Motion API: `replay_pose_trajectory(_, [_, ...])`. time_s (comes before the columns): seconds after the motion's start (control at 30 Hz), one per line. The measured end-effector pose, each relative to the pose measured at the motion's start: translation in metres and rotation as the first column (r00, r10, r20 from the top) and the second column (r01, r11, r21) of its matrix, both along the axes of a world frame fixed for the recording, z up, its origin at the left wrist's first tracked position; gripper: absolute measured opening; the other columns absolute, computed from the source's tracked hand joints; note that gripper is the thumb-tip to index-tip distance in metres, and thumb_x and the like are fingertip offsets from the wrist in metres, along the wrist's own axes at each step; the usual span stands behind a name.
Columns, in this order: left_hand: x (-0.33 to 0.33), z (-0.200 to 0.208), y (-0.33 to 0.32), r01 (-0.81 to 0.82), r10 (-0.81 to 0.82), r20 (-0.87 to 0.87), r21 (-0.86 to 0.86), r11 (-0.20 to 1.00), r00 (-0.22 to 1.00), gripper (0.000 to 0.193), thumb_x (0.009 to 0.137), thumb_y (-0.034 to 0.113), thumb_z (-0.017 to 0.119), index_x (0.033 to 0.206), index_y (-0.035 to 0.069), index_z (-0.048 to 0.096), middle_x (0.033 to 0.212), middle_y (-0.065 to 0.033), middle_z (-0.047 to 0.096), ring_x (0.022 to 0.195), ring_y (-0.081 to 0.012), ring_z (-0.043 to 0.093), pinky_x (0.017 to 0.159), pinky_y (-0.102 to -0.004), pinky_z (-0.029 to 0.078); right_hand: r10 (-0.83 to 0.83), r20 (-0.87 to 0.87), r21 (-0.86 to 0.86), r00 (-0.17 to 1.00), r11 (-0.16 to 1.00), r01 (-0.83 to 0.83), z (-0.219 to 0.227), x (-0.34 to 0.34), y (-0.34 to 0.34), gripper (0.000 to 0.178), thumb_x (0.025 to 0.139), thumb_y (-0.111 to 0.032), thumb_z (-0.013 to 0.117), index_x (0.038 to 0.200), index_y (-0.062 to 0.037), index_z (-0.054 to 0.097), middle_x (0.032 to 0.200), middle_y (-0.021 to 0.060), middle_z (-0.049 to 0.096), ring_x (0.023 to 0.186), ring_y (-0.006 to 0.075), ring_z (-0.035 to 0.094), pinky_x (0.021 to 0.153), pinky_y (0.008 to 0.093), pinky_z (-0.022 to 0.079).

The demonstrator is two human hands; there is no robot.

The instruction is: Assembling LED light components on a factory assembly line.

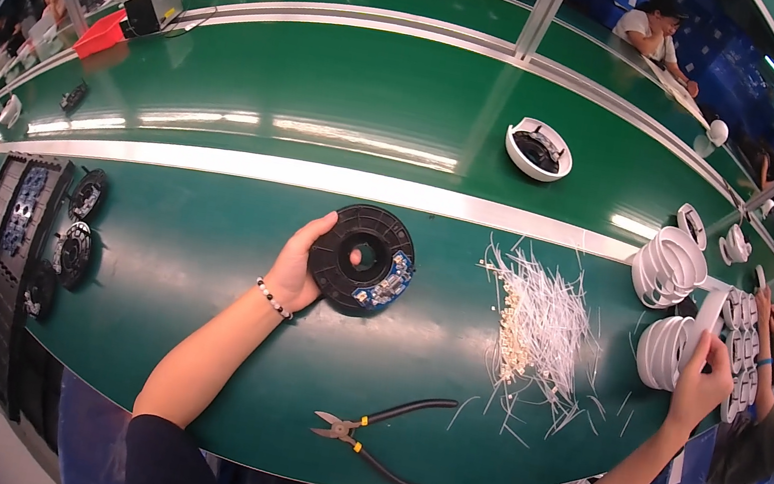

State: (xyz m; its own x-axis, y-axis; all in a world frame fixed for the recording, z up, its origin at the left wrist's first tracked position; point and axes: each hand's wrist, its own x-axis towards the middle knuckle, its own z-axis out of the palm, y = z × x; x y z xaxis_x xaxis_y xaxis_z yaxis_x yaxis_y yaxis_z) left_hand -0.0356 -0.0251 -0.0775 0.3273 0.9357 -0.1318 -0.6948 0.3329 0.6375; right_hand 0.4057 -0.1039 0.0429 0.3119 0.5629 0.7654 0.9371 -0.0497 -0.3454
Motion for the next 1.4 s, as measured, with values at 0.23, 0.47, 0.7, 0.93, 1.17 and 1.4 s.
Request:
replay_pose_trajectory(0.23, [-0.001,-0.002,0.003,-0.176,0.178,-0.105,0.032,0.984,0.978,0.031,0.094,0.020,0.036,0.115,0.000,0.046,0.112,-0.0110,0.055,0.104,-0.0201,0.053,0.090,-0.0359,0.043,0.946,0.042,-0.294,0.323,0.321,-0.901,-0.051,-0.201,-0.031,0.010,0.073,-0.010,0.066,0.077,-0.0046,0.059,0.073,0.0043,0.057,0.062,0.0165,0.055,0.085,0.0402,0.047])
replay_pose_trajectory(0.47, [0.014,-0.016,0.005,-0.214,0.215,-0.108,0.028,0.977,0.971,0.027,0.092,0.018,0.041,0.112,0.002,0.049,0.111,-0.0093,0.055,0.102,-0.0194,0.054,0.092,-0.0356,0.042,0.969,-0.113,-0.530,0.219,0.128,-0.838,-0.080,-0.207,-0.035,0.020,0.068,-0.021,0.070,0.073,-0.0053,0.058,0.083,0.0053,0.061,0.070,0.0177,0.059,0.092,0.0469,0.037])
replay_pose_trajectory(0.7, [0.004,-0.006,-0.002,-0.182,0.183,-0.035,0.043,0.982,0.982,0.027,0.094,0.018,0.039,0.114,0.001,0.046,0.111,-0.0108,0.055,0.103,-0.0191,0.055,0.088,-0.0344,0.046,0.859,-0.220,-0.754,0.462,0.150,-0.639,-0.049,-0.228,-0.009,0.105,0.051,-0.048,0.079,0.125,0.0086,0.030,0.130,0.0317,0.027,0.116,0.0456,0.032,0.096,0.0478,0.031])
replay_pose_trajectory(0.93, [0.010,-0.022,0.007,-0.180,0.178,0.023,0.075,0.981,0.984,0.027,0.094,0.020,0.040,0.112,0.002,0.047,0.109,-0.0089,0.056,0.099,-0.0159,0.056,0.085,-0.0303,0.047,0.869,-0.237,-0.733,0.435,0.134,-0.667,-0.053,-0.233,-0.005,0.119,0.038,-0.037,0.086,0.130,0.0065,0.024,0.131,0.0272,0.030,0.119,0.0409,0.032,0.099,0.0452,0.029])
replay_pose_trajectory(1.17, [0.004,-0.008,-0.004,-0.129,0.132,-0.011,0.127,0.983,0.991,0.034,0.093,0.018,0.041,0.123,0.001,0.039,0.116,-0.0088,0.052,0.106,-0.0161,0.052,0.090,-0.0315,0.044,0.806,-0.365,-0.498,0.467,0.255,-0.829,-0.051,-0.209,-0.018,0.118,0.042,-0.036,0.083,0.134,0.0033,0.019,0.132,0.0197,0.030,0.122,0.0336,0.031,0.102,0.0413,0.025])
replay_pose_trajectory(1.4, [0.052,0.011,-0.032,-0.059,0.093,-0.179,0.187,0.981,0.979,0.033,0.093,0.018,0.043,0.121,0.002,0.041,0.111,-0.0082,0.054,0.100,-0.0140,0.053,0.086,-0.0289,0.045,0.702,-0.677,0.094,0.221,0.381,-0.920,-0.079,-0.203,0.016,0.111,0.053,-0.028,0.082,0.136,0.0013,0.015,0.134,0.0161,0.026,0.125,0.0279,0.029,0.104,0.0401,0.024])
